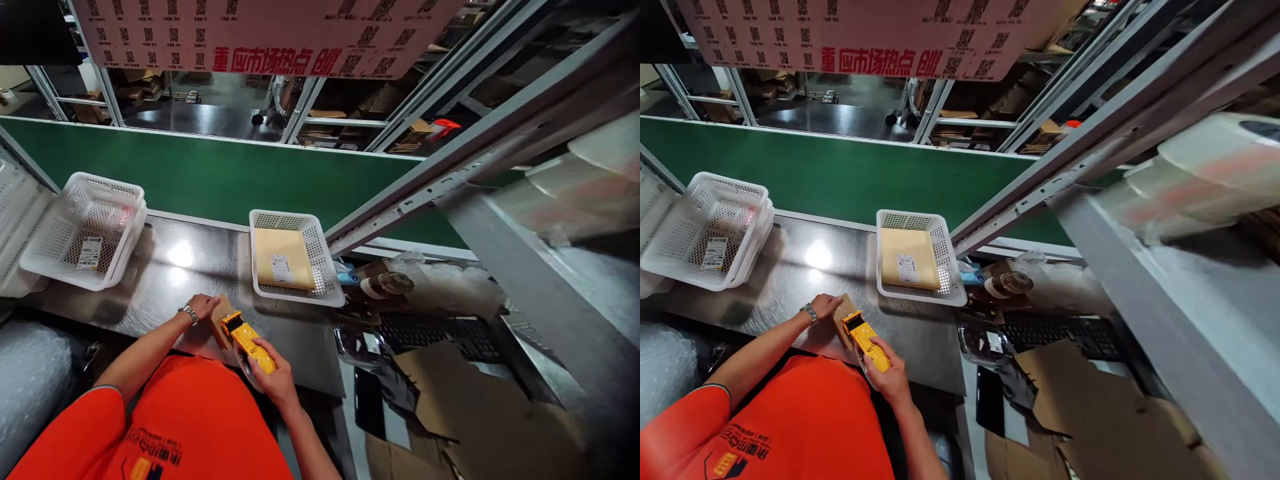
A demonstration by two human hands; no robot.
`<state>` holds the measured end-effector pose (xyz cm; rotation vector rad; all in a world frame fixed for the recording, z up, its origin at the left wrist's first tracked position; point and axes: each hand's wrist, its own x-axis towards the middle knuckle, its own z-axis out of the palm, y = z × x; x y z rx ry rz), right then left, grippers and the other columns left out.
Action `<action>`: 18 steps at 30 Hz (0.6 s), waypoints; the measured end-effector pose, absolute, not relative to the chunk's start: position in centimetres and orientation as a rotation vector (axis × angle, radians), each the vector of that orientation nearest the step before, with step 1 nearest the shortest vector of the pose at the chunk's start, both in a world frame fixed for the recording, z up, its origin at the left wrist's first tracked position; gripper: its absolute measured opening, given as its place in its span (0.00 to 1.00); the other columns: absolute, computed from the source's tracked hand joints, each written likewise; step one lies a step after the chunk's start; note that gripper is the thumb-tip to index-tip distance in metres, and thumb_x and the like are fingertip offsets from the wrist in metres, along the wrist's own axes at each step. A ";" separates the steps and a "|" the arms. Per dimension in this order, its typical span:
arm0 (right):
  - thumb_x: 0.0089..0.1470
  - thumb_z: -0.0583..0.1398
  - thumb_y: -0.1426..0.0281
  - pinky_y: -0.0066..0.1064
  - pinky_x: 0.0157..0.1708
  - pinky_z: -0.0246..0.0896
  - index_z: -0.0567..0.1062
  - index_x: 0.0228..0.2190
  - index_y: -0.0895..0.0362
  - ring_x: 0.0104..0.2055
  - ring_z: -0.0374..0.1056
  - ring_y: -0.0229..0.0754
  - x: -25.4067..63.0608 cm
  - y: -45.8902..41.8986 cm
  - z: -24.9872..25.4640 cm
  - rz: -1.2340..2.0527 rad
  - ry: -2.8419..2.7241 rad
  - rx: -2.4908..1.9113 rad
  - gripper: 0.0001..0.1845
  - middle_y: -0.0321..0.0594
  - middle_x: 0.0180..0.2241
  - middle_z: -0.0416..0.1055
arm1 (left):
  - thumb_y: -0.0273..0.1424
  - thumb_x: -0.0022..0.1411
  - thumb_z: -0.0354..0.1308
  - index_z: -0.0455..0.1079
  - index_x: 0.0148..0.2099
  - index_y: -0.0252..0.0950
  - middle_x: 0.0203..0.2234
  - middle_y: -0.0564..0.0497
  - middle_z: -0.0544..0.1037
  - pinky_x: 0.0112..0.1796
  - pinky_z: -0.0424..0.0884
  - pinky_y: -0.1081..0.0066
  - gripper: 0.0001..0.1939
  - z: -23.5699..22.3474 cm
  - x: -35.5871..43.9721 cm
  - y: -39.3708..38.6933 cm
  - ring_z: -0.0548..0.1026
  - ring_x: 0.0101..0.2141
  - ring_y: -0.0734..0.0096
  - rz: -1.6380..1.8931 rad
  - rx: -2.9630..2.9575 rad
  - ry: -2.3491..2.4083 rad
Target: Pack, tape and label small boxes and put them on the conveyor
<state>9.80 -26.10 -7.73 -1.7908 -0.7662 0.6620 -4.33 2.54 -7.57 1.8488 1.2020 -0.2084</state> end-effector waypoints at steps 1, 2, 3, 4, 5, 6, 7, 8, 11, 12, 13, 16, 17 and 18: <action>0.50 0.75 0.47 0.42 0.46 0.91 0.93 0.46 0.53 0.44 0.92 0.58 9.7 -26.0 -7.6 0.676 -0.769 -1.793 0.29 0.53 0.47 0.95 | 0.48 0.87 0.57 0.88 0.46 0.35 0.50 0.34 0.93 0.58 0.77 0.62 0.27 -7.5 -4.2 2.2 0.89 0.58 0.43 -0.268 1.917 1.175; 0.51 0.74 0.47 0.42 0.46 0.91 0.93 0.47 0.54 0.44 0.92 0.58 9.5 -26.1 -7.5 0.699 -0.773 -1.797 0.30 0.54 0.48 0.95 | 0.48 0.89 0.54 0.89 0.49 0.35 0.52 0.34 0.93 0.59 0.77 0.62 0.28 -7.4 -4.2 1.8 0.89 0.59 0.44 -0.321 1.979 1.150; 0.51 0.74 0.47 0.42 0.45 0.91 0.93 0.48 0.54 0.43 0.91 0.57 9.4 -26.5 -7.5 0.729 -0.782 -1.807 0.30 0.54 0.48 0.95 | 0.47 0.90 0.52 0.89 0.53 0.34 0.54 0.33 0.92 0.60 0.77 0.61 0.28 -7.3 -4.2 1.6 0.88 0.60 0.44 -0.366 2.032 1.127; 0.51 0.74 0.47 0.42 0.44 0.90 0.93 0.49 0.54 0.42 0.91 0.56 9.4 -27.3 -7.5 0.755 -0.794 -1.824 0.31 0.53 0.48 0.95 | 0.47 0.91 0.50 0.88 0.56 0.32 0.55 0.32 0.92 0.61 0.77 0.61 0.30 -7.2 -4.2 1.6 0.88 0.61 0.45 -0.405 2.077 1.111; 0.52 0.74 0.47 0.41 0.43 0.89 0.94 0.50 0.53 0.41 0.90 0.55 9.3 -28.5 -7.6 0.775 -0.804 -1.846 0.31 0.52 0.48 0.95 | 0.47 0.92 0.48 0.88 0.58 0.32 0.56 0.32 0.92 0.62 0.77 0.60 0.31 -7.1 -4.3 1.6 0.87 0.62 0.45 -0.439 2.115 1.098; 0.52 0.74 0.47 0.41 0.42 0.89 0.94 0.51 0.52 0.40 0.90 0.55 9.4 -30.0 -7.8 0.795 -0.812 -1.869 0.31 0.51 0.48 0.95 | 0.47 0.92 0.46 0.88 0.59 0.31 0.56 0.32 0.91 0.62 0.78 0.60 0.32 -7.1 -4.3 1.6 0.87 0.62 0.45 -0.468 2.144 1.089; 0.53 0.74 0.47 0.40 0.42 0.88 0.94 0.52 0.52 0.39 0.90 0.54 9.4 -31.9 -8.0 0.818 -0.813 -1.890 0.31 0.50 0.48 0.95 | 0.47 0.92 0.46 0.87 0.60 0.32 0.56 0.32 0.92 0.62 0.78 0.60 0.32 -7.0 -4.3 1.7 0.87 0.62 0.45 -0.493 2.166 1.084; 0.55 0.73 0.47 0.40 0.41 0.88 0.94 0.53 0.51 0.39 0.90 0.54 9.6 -33.7 -8.2 0.840 -0.808 -1.910 0.31 0.49 0.47 0.95 | 0.48 0.93 0.46 0.88 0.60 0.33 0.55 0.32 0.92 0.61 0.79 0.60 0.32 -7.0 -4.3 1.8 0.88 0.61 0.45 -0.512 2.181 1.082; 0.57 0.72 0.47 0.40 0.35 0.83 0.94 0.55 0.53 0.33 0.87 0.54 10.1 -37.3 -8.7 0.912 -0.784 -1.963 0.32 0.49 0.42 0.94 | 0.48 0.93 0.45 0.88 0.60 0.33 0.55 0.31 0.92 0.59 0.80 0.60 0.32 -7.0 -4.3 2.1 0.89 0.60 0.45 -0.543 2.199 1.084; 0.56 0.72 0.48 0.40 0.33 0.81 0.94 0.55 0.55 0.31 0.85 0.54 10.3 -37.3 -8.7 0.934 -0.784 -1.979 0.33 0.49 0.39 0.94 | 0.48 0.93 0.45 0.88 0.60 0.32 0.55 0.30 0.91 0.59 0.79 0.61 0.33 -7.0 -4.3 2.1 0.89 0.60 0.45 -0.547 2.199 1.086; 0.55 0.73 0.49 0.41 0.33 0.80 0.94 0.55 0.56 0.30 0.84 0.54 10.3 -36.5 -8.7 0.953 -0.781 -1.987 0.34 0.49 0.38 0.93 | 0.48 0.93 0.44 0.88 0.60 0.31 0.56 0.29 0.91 0.58 0.79 0.62 0.35 -6.9 -4.3 2.1 0.89 0.61 0.45 -0.549 2.198 1.088; 0.51 0.72 0.52 0.42 0.37 0.80 0.94 0.52 0.59 0.34 0.86 0.56 10.2 -31.6 -8.3 1.002 -0.728 -1.961 0.33 0.50 0.38 0.93 | 0.50 0.93 0.40 0.88 0.60 0.32 0.59 0.29 0.91 0.58 0.80 0.62 0.38 -6.8 -4.3 2.1 0.89 0.61 0.44 -0.541 2.200 1.091; 0.51 0.71 0.54 0.42 0.38 0.80 0.94 0.50 0.59 0.36 0.87 0.57 10.2 -29.9 -8.1 0.994 -0.717 -1.966 0.31 0.51 0.38 0.93 | 0.51 0.93 0.40 0.88 0.60 0.33 0.59 0.29 0.91 0.57 0.80 0.62 0.38 -6.7 -4.3 2.2 0.89 0.61 0.44 -0.535 2.202 1.090; 0.53 0.70 0.55 0.42 0.40 0.79 0.94 0.50 0.59 0.38 0.88 0.58 10.2 -28.5 -7.8 0.984 -0.727 -1.984 0.29 0.51 0.39 0.93 | 0.50 0.93 0.39 0.88 0.59 0.33 0.59 0.29 0.91 0.58 0.80 0.61 0.38 -6.6 -4.3 2.2 0.89 0.61 0.44 -0.526 2.205 1.088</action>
